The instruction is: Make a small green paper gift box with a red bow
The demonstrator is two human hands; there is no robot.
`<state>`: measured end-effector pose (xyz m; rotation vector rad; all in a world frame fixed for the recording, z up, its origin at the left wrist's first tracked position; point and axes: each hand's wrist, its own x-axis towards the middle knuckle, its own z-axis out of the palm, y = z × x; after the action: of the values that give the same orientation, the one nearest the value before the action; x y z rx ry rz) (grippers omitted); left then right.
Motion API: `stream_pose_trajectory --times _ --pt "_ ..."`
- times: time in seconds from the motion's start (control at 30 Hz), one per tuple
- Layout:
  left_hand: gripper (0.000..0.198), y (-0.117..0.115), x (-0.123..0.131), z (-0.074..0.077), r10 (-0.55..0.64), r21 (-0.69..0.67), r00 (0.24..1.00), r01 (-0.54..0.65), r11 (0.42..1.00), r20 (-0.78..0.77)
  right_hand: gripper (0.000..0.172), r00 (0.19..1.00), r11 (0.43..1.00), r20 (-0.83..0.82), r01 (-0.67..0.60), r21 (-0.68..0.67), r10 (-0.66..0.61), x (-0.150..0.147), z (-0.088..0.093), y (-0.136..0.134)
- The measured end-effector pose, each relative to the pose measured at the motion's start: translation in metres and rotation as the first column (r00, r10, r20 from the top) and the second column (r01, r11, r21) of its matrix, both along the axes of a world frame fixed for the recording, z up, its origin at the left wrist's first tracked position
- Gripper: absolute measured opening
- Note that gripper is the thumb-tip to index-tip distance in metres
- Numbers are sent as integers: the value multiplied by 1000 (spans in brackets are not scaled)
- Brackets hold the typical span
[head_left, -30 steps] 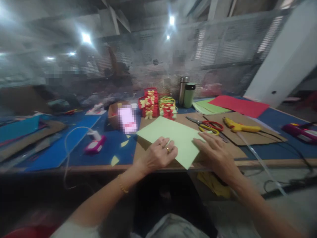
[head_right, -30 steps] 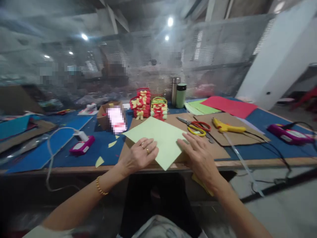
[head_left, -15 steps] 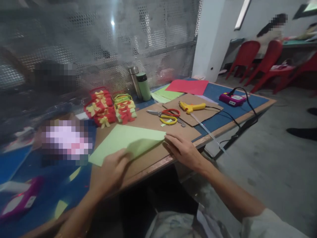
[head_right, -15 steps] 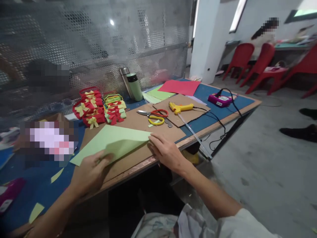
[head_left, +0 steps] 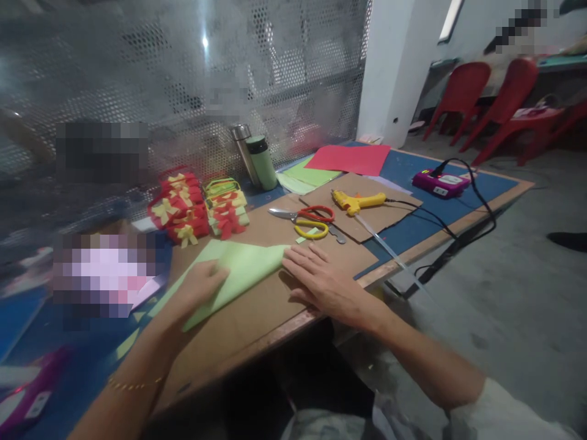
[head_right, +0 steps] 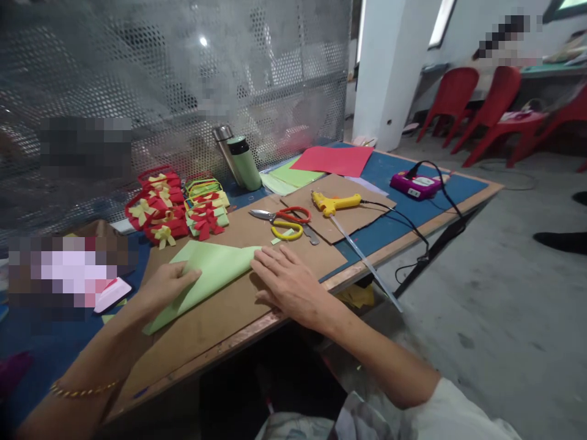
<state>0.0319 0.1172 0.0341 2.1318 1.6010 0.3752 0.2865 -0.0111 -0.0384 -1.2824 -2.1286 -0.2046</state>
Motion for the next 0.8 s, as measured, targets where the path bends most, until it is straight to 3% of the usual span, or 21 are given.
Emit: stream_pose_trajectory --times 0.17,0.43,0.6,0.73,0.8 --pt "35 4 3 6 -64 -65 992 57 996 -108 53 998 999 55 42 -30 -40 -4 5 -2" --pt "39 -1 9 10 -51 -3 980 52 999 -191 54 996 997 62 61 -43 -58 -5 1 -12" --pt "42 -7 9 10 -119 -90 986 108 990 -117 58 996 996 53 73 -56 -70 -3 1 -28" --pt "42 -12 7 9 -194 -221 981 195 956 27 51 996 995 34 85 -50 -83 2 7 -50" --pt "41 -12 7 8 -206 -203 978 204 958 9 48 995 995 15 95 -20 -95 3 8 -59"
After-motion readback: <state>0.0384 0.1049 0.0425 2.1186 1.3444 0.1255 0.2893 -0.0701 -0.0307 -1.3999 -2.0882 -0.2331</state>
